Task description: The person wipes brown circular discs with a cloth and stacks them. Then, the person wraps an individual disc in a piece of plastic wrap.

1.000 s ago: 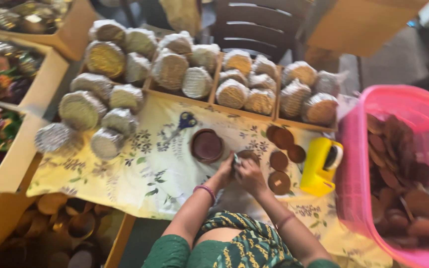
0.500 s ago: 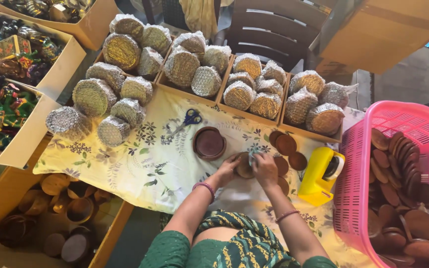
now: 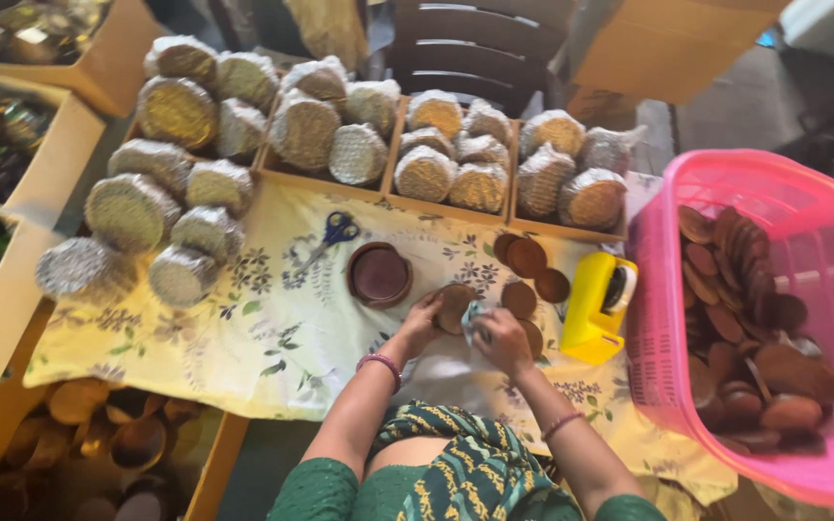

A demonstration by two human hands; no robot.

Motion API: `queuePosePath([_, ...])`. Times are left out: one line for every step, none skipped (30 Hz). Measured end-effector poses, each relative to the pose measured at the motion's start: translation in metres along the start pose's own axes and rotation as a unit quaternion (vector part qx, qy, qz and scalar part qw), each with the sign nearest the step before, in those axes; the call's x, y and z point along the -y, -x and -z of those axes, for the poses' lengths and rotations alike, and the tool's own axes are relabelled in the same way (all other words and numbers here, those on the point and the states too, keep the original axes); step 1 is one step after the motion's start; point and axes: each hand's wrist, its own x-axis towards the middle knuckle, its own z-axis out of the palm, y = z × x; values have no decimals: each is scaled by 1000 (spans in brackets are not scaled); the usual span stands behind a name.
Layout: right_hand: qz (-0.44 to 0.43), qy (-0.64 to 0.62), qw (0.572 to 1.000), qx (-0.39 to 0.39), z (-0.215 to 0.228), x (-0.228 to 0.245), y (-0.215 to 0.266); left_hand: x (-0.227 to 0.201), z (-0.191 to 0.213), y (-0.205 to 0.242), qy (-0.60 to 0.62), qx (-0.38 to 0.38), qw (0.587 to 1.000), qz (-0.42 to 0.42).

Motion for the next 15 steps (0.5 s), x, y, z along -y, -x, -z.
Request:
queuePosePath([-10,5,1000,-5,0,-1,-8,4,6,-5,-4,7,1000,9])
queuePosePath([-50,22,998,-11,0,-4,-15,8,12,-10,-5,5,1000,3])
queuePosePath([-91,40,995,-17,-1,-6,-22,12,18,-15,-5,2,1000,-3])
queuePosePath([-98,42,994,-21,-6,-2,-31,5,10,-9,-8,7,1000,3])
queuePosePath([-100,60,993,-34,-11,1,-40,-3,3,-4,-12,2,1000,9])
queuePosePath([-100,77,991,-45,-18,4,-49,-9,-4,3,-14,-5,1000,14])
queuePosePath([-107,78,990,-45,-24,7,-52,-12,-8,4,-16,-3,1000,20])
queuePosePath([-89,84,991,-50,-31,11,-54,-13,-12,7,-17,-34,999,17])
queuePosePath([-72,91,992,-55,-38,16,-56,-15,-15,11,-19,-66,998,14])
queuePosePath([-77,93,991,-54,-43,22,-53,-1,3,-4,-19,-64,998,20])
queuePosePath([-47,82,994,-49,-47,29,-50,11,20,-17,19,-68,997,22])
queuePosePath([-18,72,996,-43,-51,36,-48,24,37,-31,57,-72,995,24])
queuePosePath([-22,75,996,-42,-49,45,-38,34,48,-35,58,-70,995,29])
queuePosePath([-5,70,997,-28,-47,52,-30,42,58,-42,46,-63,997,26])
queuePosePath([12,64,998,-13,-44,61,-23,50,67,-49,35,-56,998,22])
